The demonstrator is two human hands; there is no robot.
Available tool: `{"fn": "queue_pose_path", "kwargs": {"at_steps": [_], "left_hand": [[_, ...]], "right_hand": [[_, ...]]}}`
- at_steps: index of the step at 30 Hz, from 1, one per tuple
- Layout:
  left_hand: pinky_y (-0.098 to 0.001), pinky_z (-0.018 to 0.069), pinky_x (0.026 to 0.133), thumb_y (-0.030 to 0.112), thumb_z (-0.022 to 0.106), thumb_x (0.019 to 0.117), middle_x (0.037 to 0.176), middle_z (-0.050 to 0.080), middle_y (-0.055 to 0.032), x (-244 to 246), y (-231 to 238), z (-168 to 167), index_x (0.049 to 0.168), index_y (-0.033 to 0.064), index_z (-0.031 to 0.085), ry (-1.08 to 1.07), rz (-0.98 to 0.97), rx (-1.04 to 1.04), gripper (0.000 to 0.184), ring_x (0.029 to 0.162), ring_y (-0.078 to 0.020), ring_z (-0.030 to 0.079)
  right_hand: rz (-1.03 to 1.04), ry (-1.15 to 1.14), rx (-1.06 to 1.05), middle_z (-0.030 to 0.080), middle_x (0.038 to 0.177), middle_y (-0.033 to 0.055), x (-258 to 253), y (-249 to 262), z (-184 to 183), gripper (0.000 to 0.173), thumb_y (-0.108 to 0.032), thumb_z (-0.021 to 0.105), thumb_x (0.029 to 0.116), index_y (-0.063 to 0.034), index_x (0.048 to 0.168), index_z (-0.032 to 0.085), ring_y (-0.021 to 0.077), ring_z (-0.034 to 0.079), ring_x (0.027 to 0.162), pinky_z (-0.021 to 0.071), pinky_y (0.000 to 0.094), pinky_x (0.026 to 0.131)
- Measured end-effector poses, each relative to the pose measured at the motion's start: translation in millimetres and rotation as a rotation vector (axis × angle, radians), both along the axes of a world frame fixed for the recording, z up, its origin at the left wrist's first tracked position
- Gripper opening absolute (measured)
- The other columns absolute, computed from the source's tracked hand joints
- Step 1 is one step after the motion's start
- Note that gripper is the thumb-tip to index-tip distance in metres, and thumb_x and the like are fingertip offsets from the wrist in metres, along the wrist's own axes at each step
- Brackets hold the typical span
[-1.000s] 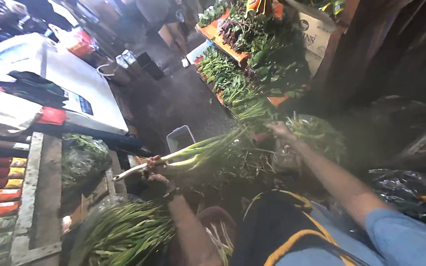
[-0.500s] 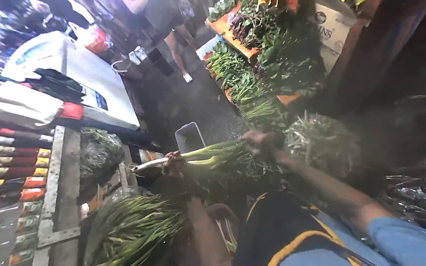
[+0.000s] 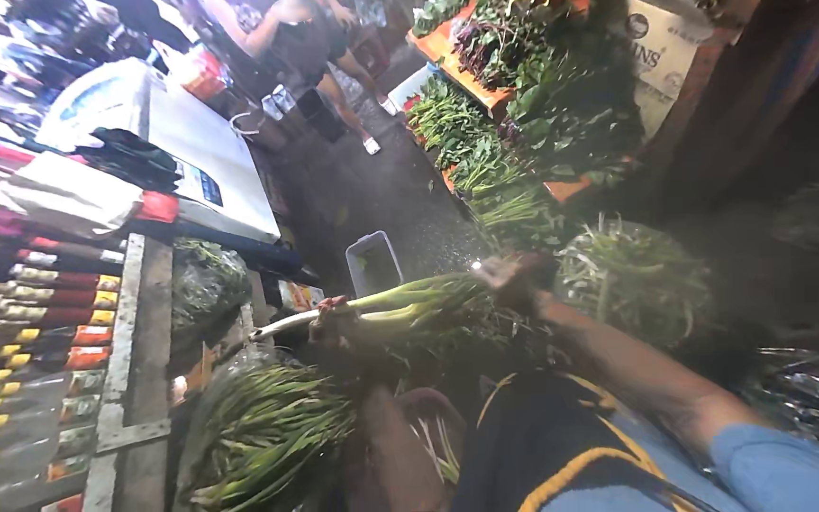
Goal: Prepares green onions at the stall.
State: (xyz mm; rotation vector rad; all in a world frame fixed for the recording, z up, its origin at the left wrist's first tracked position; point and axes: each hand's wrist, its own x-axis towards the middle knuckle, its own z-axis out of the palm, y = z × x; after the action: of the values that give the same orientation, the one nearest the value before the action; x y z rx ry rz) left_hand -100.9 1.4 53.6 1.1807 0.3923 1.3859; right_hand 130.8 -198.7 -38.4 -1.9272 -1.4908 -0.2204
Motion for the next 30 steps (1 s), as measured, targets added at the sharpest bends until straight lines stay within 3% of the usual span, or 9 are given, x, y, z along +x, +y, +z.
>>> {"fn": "queue_pose_path", "kwargs": {"at_steps": [3,7,9,11,14,18,22,25,30], "left_hand": [[-0.0183,0.0546,0.06,0.015,0.032,0.1098,0.09,0.072,0.0045,-24,7,2,0.103,0.0129,0.064,-0.003,0.048,-0.014,0.033,0.068,-0.0027,0.065],[-0.0171,0.0548,0.059,0.021,0.031,0.1109,0.091,0.072,0.0076,-43,3,-4,0.106,0.0153,0.062,0.022,0.096,-0.005,0.032,0.069,-0.0014,0.066],[-0.0173,0.0544,0.06,0.02,0.027,0.1113,0.09,0.07,0.0081,-39,-6,-3,0.107,0.0149,0.059,0.034,0.112,-0.033,0.032,0.068,-0.0012,0.064],[-0.0195,0.0561,0.06,0.02,0.028,0.111,0.087,0.071,0.0066,-32,-9,-7,0.104,0.0154,0.06,0.017,0.068,-0.071,0.033,0.067,-0.0028,0.065],[-0.0225,0.0587,0.062,0.018,0.034,0.1092,0.088,0.074,0.003,-17,-12,-12,0.101,0.0146,0.065,-0.015,-0.045,-0.126,0.031,0.069,-0.0066,0.069],[-0.0211,0.0583,0.062,0.017,0.043,0.1064,0.092,0.076,0.0016,-2,-13,-8,0.102,0.0145,0.069,0.026,-0.14,-0.09,0.027,0.073,-0.0066,0.071],[-0.0209,0.058,0.061,0.01,0.038,0.1048,0.09,0.076,0.0012,5,-17,2,0.099,0.0136,0.066,0.049,-0.108,-0.107,0.029,0.073,-0.0068,0.071],[-0.0204,0.0565,0.059,0.011,0.043,0.1032,0.09,0.075,0.0007,7,-22,4,0.101,0.0118,0.067,0.062,-0.106,-0.057,0.024,0.07,-0.0061,0.069],[-0.0245,0.0605,0.066,0.009,0.064,0.0949,0.091,0.076,-0.0061,30,-51,12,0.1,0.0045,0.072,0.101,-0.239,-0.066,0.01,0.078,-0.0122,0.073]], "right_hand": [[-0.19,0.236,-0.244,0.069,0.116,0.0295,55,-56,-35,0.025,-0.004,0.056,0.0991,0.0083,0.115,0.071,0.0462,0.067,0.109,0.0543,0.0607,0.091],[-0.543,0.514,-0.622,0.052,0.14,0.0362,104,-120,-32,0.038,-0.001,0.057,0.0991,0.0103,0.135,0.057,0.0548,0.054,0.125,0.0435,0.0692,0.102],[-0.582,0.562,-0.601,0.045,0.148,0.0338,110,-126,-24,0.037,0.0,0.063,0.0941,0.0091,0.13,0.062,0.0536,0.046,0.134,0.041,0.0675,0.107],[-0.473,0.548,-0.444,0.053,0.14,0.0334,96,-113,-5,0.03,0.0,0.063,0.0943,0.009,0.123,0.067,0.0505,0.05,0.132,0.0408,0.0623,0.109],[-0.105,0.558,-0.144,0.071,0.109,0.0249,51,-70,17,0.02,0.001,0.065,0.0908,0.0058,0.108,0.074,0.0372,0.069,0.105,0.0537,0.0512,0.097],[0.387,0.514,0.131,0.072,0.106,0.0168,-21,-5,32,0.02,-0.005,0.065,0.0919,0.0015,0.109,0.073,0.0228,0.072,0.091,0.0599,0.0359,0.084],[0.41,0.325,0.234,0.071,0.105,0.0193,-59,26,44,0.014,-0.011,0.069,0.0926,0.0002,0.101,0.071,0.0303,0.072,0.097,0.0603,0.0406,0.083],[0.363,0.278,0.258,0.07,0.095,0.0173,-65,33,47,0.007,-0.006,0.064,0.0908,-0.0009,0.092,0.069,0.0287,0.071,0.086,0.0605,0.0402,0.072],[0.34,0.313,0.032,0.067,0.127,0.0169,-66,37,64,0.047,-0.025,0.075,0.0893,-0.0078,0.132,0.064,0.0307,0.074,0.094,0.0617,0.0504,0.07]]}}
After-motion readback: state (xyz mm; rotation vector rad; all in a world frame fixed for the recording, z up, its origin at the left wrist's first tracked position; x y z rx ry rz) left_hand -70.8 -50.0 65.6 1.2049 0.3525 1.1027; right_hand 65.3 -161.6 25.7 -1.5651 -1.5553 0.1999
